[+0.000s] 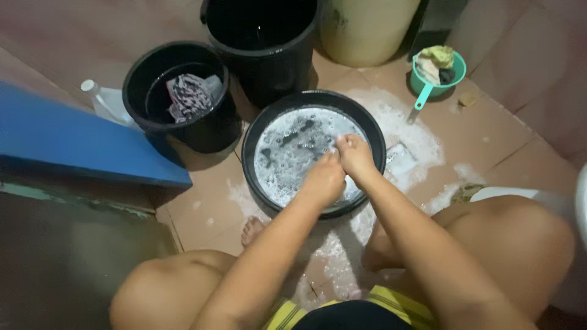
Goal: The person washes several pieces of clothing by hand in a black basin filled with soapy water. They scrub and rinse each item individually, then transfer the wet clothes into a green colander placed inside a larger bucket.
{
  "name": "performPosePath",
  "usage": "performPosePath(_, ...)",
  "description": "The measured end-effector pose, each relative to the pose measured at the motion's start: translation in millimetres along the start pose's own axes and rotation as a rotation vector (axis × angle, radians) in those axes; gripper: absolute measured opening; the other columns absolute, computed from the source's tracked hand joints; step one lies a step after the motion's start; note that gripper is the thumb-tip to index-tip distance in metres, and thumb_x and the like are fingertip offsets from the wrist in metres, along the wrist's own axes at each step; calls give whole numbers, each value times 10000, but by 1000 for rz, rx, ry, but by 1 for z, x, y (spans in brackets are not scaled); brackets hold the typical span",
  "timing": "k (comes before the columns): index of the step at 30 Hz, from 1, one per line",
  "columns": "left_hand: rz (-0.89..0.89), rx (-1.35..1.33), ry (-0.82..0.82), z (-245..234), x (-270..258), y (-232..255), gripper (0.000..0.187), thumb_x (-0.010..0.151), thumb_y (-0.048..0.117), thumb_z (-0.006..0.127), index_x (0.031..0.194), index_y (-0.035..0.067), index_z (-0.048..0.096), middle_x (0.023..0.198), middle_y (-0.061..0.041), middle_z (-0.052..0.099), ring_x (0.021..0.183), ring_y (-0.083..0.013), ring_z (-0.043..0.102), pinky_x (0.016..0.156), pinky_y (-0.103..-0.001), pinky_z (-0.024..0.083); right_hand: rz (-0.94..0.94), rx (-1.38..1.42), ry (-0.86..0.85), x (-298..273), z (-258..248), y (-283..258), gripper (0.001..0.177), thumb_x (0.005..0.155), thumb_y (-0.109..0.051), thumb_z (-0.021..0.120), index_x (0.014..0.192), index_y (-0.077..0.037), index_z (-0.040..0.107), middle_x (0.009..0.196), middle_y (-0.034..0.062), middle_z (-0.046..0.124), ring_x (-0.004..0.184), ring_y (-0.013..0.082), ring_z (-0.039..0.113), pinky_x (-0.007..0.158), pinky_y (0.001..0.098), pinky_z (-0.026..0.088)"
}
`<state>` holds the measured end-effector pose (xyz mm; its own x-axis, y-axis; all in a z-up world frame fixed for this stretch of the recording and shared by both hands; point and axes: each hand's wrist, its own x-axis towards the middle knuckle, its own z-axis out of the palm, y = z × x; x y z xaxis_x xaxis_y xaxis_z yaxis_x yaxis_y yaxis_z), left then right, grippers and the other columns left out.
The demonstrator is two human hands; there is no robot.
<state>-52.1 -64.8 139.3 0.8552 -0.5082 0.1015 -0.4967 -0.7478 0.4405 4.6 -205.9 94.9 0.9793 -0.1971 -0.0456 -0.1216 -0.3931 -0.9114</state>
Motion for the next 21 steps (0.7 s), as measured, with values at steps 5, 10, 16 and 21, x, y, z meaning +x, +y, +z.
performPosePath(5, -337, 34, -75, 8, -36, -56, 561, 814, 202, 680, 1354, 95, 574, 1493, -216, 506, 1388, -388, 471, 1168, -494, 348, 223, -336, -179, -7, -4, 82, 860, 788, -308, 831, 1502, -94, 402, 1272, 311, 600, 1155, 423, 603, 1002, 448, 489)
performPosePath(10, -812, -9, -128, 42, -65, -127, 727, 848, 353, 755, 1460, 90, 464, 1550, -297, 347, 1416, -491, 356, 1188, -506, 290, 370, -471, -28, -37, -9, 131, 946, 737, -297, 863, 1510, -76, 365, 1360, 337, 550, 1270, 479, 545, 1068, 491, 454)
performPosePath(16, -1217, -288, 115, 70, -77, -162, 937, 819, 256, 717, 1566, -12, 219, 1567, -297, 339, 1379, -486, 440, 1150, -521, 381, 695, -435, -12, -36, -13, 175, 1030, 732, -281, 867, 1523, -28, 258, 1376, 350, 543, 1283, 489, 549, 1105, 492, 437)
performPosePath(21, -1403, -387, 91, 79, -74, -164, 1013, 832, 274, 718, 1593, -17, 115, 1535, -332, 332, 1349, -492, 463, 1131, -535, 387, 477, -50, 160, -17, 1, 232, 881, 693, -183, 795, 1403, 98, 355, 1301, 338, 604, 1221, 464, 626, 1023, 466, 515)
